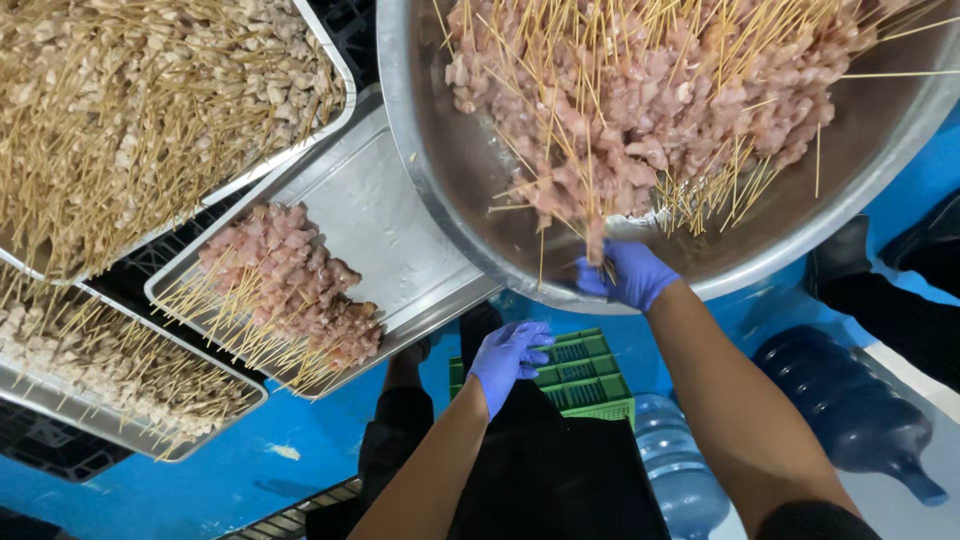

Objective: The person, wearing blue gloves, carries a tray of raw meat skewers and places it into a stainless steel cabinet. They then sit and transfer raw meat skewers by hand from a large metal bowl onto empty metal trays, laying the skewers flat in rows and filling the trays.

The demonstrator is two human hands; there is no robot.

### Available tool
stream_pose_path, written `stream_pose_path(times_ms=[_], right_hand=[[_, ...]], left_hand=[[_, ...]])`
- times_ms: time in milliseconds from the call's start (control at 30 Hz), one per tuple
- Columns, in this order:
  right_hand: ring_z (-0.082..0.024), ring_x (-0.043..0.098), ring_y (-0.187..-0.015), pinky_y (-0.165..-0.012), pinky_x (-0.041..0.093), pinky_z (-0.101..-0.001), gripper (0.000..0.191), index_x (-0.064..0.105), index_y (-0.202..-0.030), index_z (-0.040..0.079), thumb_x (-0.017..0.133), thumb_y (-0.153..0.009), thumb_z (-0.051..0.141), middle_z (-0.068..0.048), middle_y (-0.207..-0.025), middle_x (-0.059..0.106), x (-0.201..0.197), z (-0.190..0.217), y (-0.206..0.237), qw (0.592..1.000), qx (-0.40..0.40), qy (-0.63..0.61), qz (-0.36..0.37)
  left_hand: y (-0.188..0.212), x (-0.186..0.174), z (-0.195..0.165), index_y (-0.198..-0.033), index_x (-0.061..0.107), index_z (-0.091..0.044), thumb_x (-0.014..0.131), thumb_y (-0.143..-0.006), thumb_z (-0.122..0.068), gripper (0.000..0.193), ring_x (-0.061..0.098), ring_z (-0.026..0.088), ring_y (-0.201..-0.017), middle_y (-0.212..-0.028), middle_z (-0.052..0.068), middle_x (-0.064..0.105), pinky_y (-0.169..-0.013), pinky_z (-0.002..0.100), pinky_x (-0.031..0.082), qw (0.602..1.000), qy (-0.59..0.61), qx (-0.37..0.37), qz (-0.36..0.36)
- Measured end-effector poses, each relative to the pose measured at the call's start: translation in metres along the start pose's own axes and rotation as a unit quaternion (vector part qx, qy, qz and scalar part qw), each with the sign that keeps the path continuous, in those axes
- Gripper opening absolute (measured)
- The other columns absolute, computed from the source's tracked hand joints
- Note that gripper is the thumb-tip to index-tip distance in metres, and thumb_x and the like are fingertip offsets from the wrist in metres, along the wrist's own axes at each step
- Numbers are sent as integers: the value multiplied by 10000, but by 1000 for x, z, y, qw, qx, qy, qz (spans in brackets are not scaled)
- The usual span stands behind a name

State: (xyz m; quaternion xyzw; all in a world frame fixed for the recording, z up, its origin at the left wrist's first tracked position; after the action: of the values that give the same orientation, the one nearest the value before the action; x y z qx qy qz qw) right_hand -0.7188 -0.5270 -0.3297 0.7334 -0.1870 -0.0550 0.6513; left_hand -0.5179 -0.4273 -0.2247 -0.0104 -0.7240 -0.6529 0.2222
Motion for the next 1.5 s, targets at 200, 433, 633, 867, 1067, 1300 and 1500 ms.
stream_pose_path(times_ms=[200,433,633,867,1067,1300,1500], right_hand=[[-276,695,-736,-703,601,-432,366,625,-1034,42,488,-1001,381,-190,-952,751,-16,-42,51,997,71,7,-10],[-212,625,-748,-691,567,-378,302,560,-1004,84,468,-1064,365,-91,-895,648,28,-85,105,983,-8,-154,101],[-143,424,-622,-587,400,-299,264,530,-962,124,456,-1078,350,-14,-790,491,34,-109,131,971,-138,-195,15],[-118,409,-635,-621,375,-277,240,561,-992,77,514,-1094,289,6,-771,445,72,-108,174,867,-136,-420,233],[-109,376,-653,-627,340,-264,223,558,-1035,29,526,-1112,236,4,-782,417,132,-139,184,839,-147,-403,334],[-100,355,-629,-638,324,-265,226,567,-1007,76,560,-1098,283,28,-754,378,204,-217,154,850,-171,-377,327],[-94,338,-596,-572,295,-270,244,558,-973,108,546,-1080,326,38,-723,341,263,-299,99,890,-232,-269,285]], left_hand=[[2,14,17,-1248,693,-122,524,-1021,-314,342,677,107,-832,-1084,10,756,-706,277,540,1000,2,3,30],[-14,23,22,-1199,686,-118,559,-1020,-296,282,683,129,-797,-1036,32,739,-703,296,549,998,55,20,-3],[3,-1,19,-1164,708,-105,535,-1015,-245,267,672,117,-815,-999,23,739,-740,273,537,998,11,56,-3],[39,-59,40,-1164,716,-102,529,-1019,-299,308,670,110,-822,-1003,12,743,-737,267,523,999,29,33,-19],[73,-151,75,-1173,707,-123,549,-1006,-339,316,681,110,-831,-1011,1,760,-735,273,522,997,55,38,-49],[115,-257,107,-1179,718,-131,559,-990,-334,320,686,135,-831,-1004,0,768,-758,306,521,992,74,45,-88],[139,-313,108,-1195,703,-131,543,-1001,-360,341,687,141,-865,-1041,20,755,-788,317,533,991,70,76,-80]])
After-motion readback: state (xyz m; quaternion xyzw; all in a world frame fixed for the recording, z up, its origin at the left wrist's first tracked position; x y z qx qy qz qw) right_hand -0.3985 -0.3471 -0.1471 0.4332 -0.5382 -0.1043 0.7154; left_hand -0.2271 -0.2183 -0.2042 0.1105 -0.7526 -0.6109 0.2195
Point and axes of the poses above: each hand's wrist, its own y-axis away from the middle knuckle, its own x-axis out of the palm, z = x × y, the point moved 8 cm from there along -y, towards the middle knuckle
